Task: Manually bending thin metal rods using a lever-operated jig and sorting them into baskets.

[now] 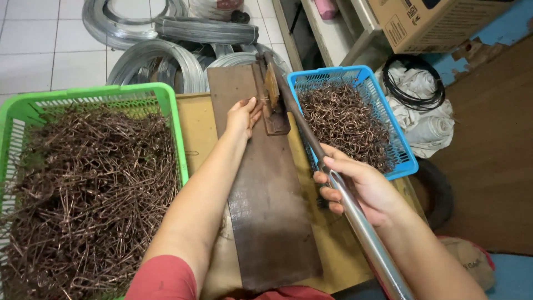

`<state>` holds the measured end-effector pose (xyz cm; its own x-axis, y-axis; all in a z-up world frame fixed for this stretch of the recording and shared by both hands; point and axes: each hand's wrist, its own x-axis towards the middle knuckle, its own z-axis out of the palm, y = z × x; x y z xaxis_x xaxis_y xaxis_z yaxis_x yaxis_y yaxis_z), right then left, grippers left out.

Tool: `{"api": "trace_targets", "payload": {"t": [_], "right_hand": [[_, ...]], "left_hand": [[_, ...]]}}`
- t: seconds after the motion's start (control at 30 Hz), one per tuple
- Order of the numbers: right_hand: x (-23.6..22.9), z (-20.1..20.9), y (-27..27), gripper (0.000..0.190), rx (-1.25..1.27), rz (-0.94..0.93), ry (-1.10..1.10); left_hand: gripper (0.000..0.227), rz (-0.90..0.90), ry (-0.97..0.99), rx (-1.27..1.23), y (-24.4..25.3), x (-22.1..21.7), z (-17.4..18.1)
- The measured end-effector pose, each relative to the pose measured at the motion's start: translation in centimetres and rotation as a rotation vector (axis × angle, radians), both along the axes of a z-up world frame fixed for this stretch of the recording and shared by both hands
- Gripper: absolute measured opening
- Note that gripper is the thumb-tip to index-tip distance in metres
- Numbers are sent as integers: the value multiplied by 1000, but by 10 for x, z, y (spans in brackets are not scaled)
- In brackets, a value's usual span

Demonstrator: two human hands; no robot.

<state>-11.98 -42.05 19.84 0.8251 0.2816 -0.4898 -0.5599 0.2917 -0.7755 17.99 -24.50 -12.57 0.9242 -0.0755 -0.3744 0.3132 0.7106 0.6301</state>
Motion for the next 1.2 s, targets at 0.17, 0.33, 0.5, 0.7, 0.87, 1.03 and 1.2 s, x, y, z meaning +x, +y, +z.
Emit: {"api": "trace_targets", "payload": {"t": [0.17,0.33,0.5,0.7,0.87,1.03,1.2], "right_hand": [[-8,-37,-6,72,-28,-9,19],[-19,-81,-5,68,-147,-39,68],[-23,-86,-1,66,-194,-45,91],[-23,-121,6,61,-274,-81,120],[-26,-116,14,62,-311,-95,112],[-26,-120,19,63,-340,-100,86],[-24,-126,17,69,-397,-96,64]], "left_hand": [[40,-55,16,32,-5,-6,7],[33,-119,14,145,-16,-7,6],[29,-75,16,209,-17,-11,9],[25,-66,21,242,-16,-20,21],[25,-54,7,244,-16,-17,14],[25,-53,6,253,-14,-20,20],[28,-42,2,275,-16,-19,22]]}}
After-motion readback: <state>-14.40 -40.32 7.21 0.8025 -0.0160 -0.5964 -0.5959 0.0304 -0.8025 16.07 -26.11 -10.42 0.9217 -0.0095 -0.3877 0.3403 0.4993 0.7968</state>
